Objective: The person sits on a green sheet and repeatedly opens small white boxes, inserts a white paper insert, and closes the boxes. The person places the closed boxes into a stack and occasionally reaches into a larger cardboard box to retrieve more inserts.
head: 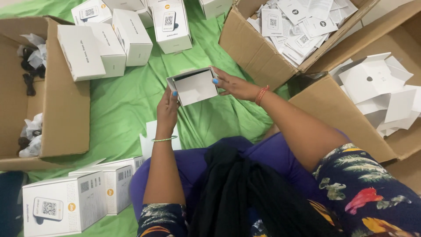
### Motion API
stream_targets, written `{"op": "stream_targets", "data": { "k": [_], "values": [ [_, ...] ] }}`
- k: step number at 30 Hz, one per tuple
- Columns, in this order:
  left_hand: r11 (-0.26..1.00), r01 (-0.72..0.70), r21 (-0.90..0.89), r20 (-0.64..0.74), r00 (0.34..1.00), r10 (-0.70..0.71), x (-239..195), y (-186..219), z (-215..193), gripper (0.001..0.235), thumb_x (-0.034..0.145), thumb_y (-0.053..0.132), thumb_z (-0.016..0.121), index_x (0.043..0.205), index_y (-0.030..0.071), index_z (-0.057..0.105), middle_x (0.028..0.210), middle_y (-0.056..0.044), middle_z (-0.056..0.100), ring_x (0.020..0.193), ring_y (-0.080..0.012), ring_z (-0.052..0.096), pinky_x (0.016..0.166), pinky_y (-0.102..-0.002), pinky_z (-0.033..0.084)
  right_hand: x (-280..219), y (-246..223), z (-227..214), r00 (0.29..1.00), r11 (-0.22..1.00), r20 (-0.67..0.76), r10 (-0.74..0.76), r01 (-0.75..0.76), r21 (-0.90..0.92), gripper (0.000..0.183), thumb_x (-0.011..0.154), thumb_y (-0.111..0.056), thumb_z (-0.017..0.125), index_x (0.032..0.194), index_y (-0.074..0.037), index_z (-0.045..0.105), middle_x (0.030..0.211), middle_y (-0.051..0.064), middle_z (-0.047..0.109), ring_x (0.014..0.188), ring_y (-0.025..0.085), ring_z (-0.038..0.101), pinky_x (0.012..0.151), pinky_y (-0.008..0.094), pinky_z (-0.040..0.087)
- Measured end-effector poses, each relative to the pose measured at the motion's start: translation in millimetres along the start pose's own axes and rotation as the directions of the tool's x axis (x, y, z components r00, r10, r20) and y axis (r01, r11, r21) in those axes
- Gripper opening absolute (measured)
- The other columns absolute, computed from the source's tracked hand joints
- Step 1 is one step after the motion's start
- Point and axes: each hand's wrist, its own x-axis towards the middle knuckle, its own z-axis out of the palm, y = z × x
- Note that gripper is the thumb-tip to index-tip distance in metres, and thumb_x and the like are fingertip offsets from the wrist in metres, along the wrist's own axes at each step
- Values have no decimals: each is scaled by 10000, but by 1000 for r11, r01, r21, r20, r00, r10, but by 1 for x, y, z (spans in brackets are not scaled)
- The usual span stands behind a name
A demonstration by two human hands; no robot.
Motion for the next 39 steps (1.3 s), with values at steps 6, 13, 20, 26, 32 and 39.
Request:
{"op": "stream_targets", "data": {
  "k": [6, 13, 20, 26, 32, 39],
  "values": [
    [984, 176, -38, 1, 984, -176, -3, 0, -2, 590, 1032, 425, 528, 1524, 99, 511, 1304, -99, 678, 1084, -239, 722, 859, -393, 640, 9, 21, -17, 970, 997, -233, 72, -77, -14, 709, 946, -449, 749, 1526, -95, 549, 1309, 244, 693, 922, 141, 630, 855, 339, 585],
    [984, 161, 73, 50, 985, -165, 0, 2, 5, 668, 996, 410, 620, 1571, 167, 384, 1456, -99, 558, 1199, -204, 632, 870, -387, 643, 4, 9, -22, 975, 1000, -219, 23, -21, 10, 633, 832, -321, 834, 1337, -67, 550, 1260, 95, 530, 898, 167, 691, 750, 304, 634],
    [979, 204, 23, 123, 971, -205, -3, 12, 9, 668, 956, 357, 679, 1534, 193, 388, 1451, -107, 481, 1141, -238, 630, 833, -398, 646, -4, 0, -33, 994, 999, -108, 25, -27, -19, 707, 852, -291, 812, 1444, -136, 458, 1328, 122, 507, 1013, 164, 690, 845, 316, 658],
    [982, 183, 50, 109, 976, -188, -1, 23, 14, 571, 948, 378, 678, 1440, 193, 455, 1379, -74, 506, 1113, -213, 636, 802, -376, 644, -12, -19, -24, 995, 989, -84, 60, -71, -132, 775, 805, -263, 823, 1458, -189, 412, 1317, 116, 536, 901, 179, 719, 774, 310, 642],
    [978, 181, 100, -56, 983, -176, 6, 21, 22, 441, 1023, 463, 574, 1269, 97, 564, 1133, -40, 644, 817, -91, 578, 654, -294, 594, -9, -13, -21, 989, 992, -136, 61, -75, -98, 714, 825, -268, 837, 1409, -133, 449, 1231, 107, 545, 833, 177, 724, 728, 309, 655],
    [991, 135, -6, -91, 987, -135, 12, 5, 20, 391, 1038, 393, 620, 1202, 38, 607, 1023, -56, 671, 700, -82, 592, 636, -265, 568, -5, -8, -21, 988, 998, -142, 58, -63, -29, 659, 848, -272, 818, 1387, -114, 473, 1190, 101, 550, 791, 164, 721, 709, 311, 656]
  ]
}}
